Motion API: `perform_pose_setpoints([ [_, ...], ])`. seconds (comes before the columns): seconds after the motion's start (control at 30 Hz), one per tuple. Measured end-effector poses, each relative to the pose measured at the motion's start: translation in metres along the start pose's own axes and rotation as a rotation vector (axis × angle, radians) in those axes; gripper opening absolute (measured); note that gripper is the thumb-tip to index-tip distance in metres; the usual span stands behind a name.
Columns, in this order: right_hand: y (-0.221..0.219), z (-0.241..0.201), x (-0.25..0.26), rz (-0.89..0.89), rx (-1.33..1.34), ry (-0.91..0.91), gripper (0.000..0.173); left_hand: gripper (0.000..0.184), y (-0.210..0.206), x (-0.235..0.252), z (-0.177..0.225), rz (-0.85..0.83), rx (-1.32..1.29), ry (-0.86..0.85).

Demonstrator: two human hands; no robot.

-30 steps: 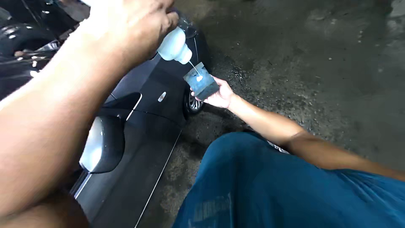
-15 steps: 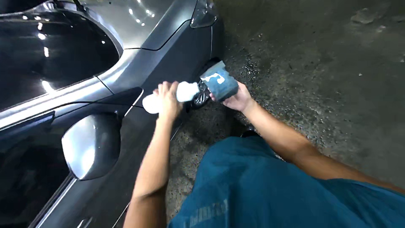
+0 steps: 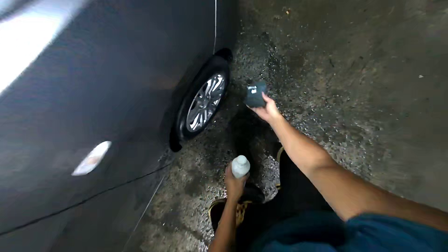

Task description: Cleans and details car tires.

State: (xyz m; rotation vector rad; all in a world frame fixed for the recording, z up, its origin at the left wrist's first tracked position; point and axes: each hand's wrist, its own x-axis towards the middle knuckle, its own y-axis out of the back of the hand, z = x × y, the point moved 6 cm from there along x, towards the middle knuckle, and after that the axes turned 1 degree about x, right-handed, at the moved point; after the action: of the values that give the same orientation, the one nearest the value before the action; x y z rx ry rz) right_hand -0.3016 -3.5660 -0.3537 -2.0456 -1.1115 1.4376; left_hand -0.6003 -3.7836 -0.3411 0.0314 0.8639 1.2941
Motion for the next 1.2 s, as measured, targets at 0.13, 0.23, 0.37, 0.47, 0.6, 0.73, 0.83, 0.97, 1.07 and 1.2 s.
perform_pose_setpoints([
  [0.13,-0.023,0.022,0.154,-0.079,-0.364,0.231,0.066,0.092,-0.052,0.056,-0.065,-0.039,0.059,-0.074],
  [0.23,-0.031,0.043,0.256,-0.056,-0.784,0.527,0.07,0.093,-0.073,0.095,-0.125,0.033,0.059,-0.061],
  [0.37,0.015,0.116,0.323,0.247,-1.094,0.644,0.049,0.092,-0.062,0.153,-0.15,0.217,0.13,0.001],
  [0.47,0.065,0.18,0.336,0.336,-0.888,0.229,0.045,0.091,-0.038,0.199,-0.145,0.355,0.143,-0.17],
  [0.6,0.03,0.134,0.331,0.316,-0.704,0.328,0.044,0.088,-0.01,0.209,-0.131,0.417,0.112,-0.253],
  [0.73,-0.097,0.057,0.243,0.101,-0.783,0.915,0.043,0.09,-0.012,0.201,-0.12,0.37,0.07,-0.242],
  [0.83,-0.164,0.106,0.11,-0.285,-0.817,1.324,0.044,0.089,-0.032,0.201,-0.121,0.262,0.083,-0.293],
  [0.97,-0.161,0.23,0.012,-1.09,-1.125,1.634,0.028,0.089,-0.046,0.209,-0.122,0.149,0.139,-0.339],
  [1.07,-0.154,0.208,0.048,-1.124,-1.091,1.932,0.018,0.089,-0.042,0.206,-0.13,0.146,0.201,-0.32],
  [1.2,-0.136,0.108,0.158,-0.741,-1.091,2.073,0.014,0.091,-0.036,0.198,-0.139,0.205,0.207,-0.27],
])
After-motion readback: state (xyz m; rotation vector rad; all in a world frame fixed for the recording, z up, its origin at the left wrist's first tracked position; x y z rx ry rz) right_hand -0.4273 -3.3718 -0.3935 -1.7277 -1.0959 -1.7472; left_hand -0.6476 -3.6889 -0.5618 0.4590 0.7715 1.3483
